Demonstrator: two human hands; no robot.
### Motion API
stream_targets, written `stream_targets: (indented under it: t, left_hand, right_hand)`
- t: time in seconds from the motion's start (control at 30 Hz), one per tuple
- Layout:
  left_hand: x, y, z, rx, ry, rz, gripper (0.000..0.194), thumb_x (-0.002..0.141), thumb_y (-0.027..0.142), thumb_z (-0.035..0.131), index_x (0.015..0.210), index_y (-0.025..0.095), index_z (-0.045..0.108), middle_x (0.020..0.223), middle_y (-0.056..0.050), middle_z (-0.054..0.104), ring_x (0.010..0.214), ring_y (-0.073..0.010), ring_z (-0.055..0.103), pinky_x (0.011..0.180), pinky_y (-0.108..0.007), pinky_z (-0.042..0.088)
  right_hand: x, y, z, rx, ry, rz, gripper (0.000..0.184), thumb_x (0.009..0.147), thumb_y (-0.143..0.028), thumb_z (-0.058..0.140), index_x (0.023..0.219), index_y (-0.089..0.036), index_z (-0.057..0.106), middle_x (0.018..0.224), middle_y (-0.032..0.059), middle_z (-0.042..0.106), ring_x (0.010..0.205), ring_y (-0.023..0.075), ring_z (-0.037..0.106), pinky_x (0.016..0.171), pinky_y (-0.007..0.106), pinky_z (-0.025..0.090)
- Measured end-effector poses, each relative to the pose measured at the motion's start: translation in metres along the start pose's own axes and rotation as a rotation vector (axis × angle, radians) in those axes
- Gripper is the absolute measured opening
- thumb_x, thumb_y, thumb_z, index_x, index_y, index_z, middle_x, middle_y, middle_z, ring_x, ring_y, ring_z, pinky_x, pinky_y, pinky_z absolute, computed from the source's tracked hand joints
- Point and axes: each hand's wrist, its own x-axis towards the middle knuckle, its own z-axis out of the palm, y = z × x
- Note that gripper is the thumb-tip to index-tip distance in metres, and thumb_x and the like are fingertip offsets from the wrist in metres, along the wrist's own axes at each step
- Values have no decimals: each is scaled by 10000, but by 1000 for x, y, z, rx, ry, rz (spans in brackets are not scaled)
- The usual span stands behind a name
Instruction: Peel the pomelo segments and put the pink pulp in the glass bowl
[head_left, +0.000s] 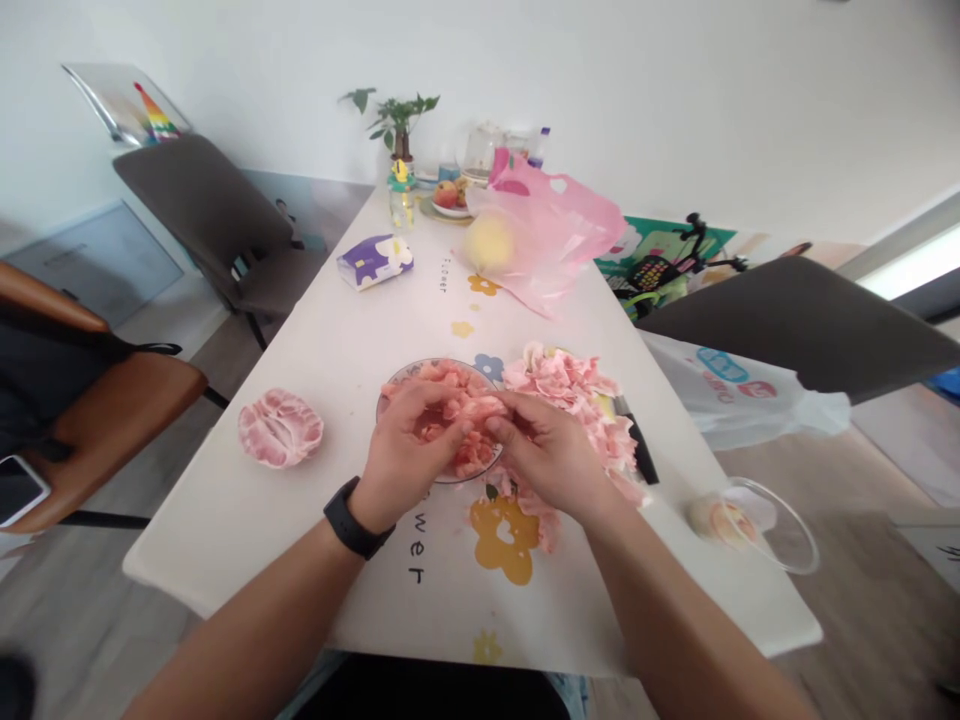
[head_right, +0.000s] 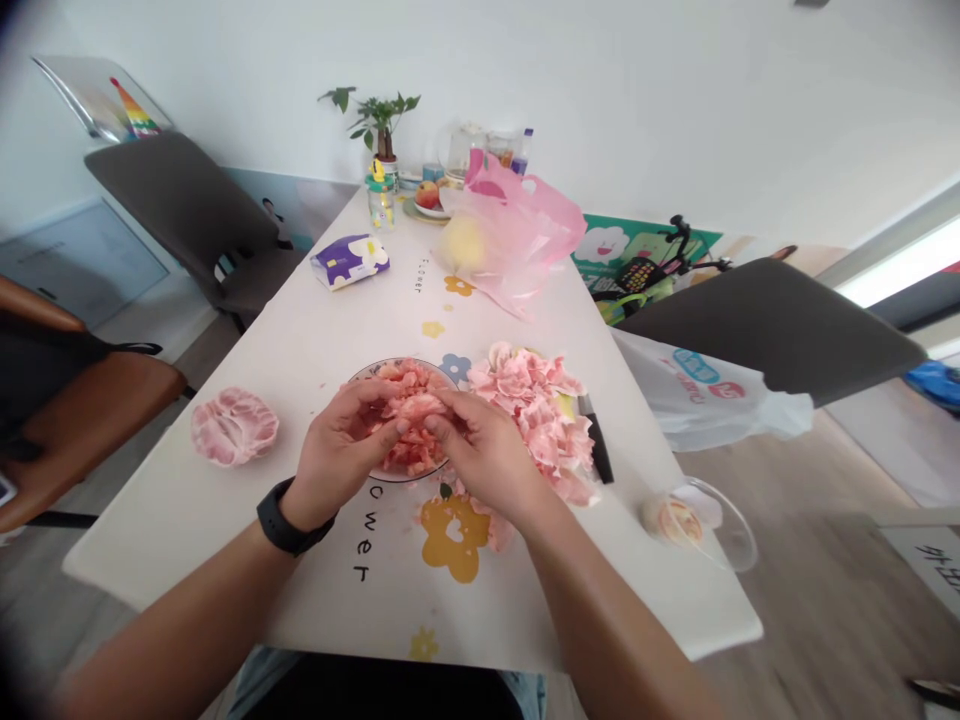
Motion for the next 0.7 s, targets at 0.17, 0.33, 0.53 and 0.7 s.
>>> stream_targets:
  t: [0.17, 0.33, 0.53, 0.7]
  left_hand:
    - [2, 2, 0, -113, -120, -120, 270, 830, 282, 824, 1087, 242, 747, 1123, -79, 736, 965, -214, 705, 846, -385, 601]
    - [2, 2, 0, -97, -97, -131, 176, 861, 257, 783, 1027, 239, 724, 1013, -38, 737, 841, -168, 685, 800, -343, 586]
    - [5, 0, -2, -42, -116, -110, 161, 913, 332, 760, 1039, 240, 799, 1119, -72, 788, 1057, -233, 721, 987, -419, 580]
    - [5, -1, 0, -53, -47, -192, 169, 879, 353, 790, 999, 237, 813, 1085, -64, 809, 990, -230, 741, 963, -427, 598]
  right_hand:
    - [1, 3, -4, 61, -44, 115, 263, 975, -451, 630, 877, -233, 742, 793, -15, 699, 753, 179, 619, 701, 320, 463]
    - [0, 4, 0, 107, -70, 176, 308, 967, -469, 628, 769, -233, 632, 695, -38, 577, 663, 155, 527, 630, 295, 404]
    - [-2, 5, 0, 178, -101, 146, 293, 987, -469, 624, 816, -233, 652, 721, -28, 615, 682, 159, 559, 637, 290, 428]
    - [-5, 3, 5, 161, -43, 169, 298, 984, -445, 614, 774, -235, 623, 670, -36, 608, 630, 151, 551, 604, 284, 413]
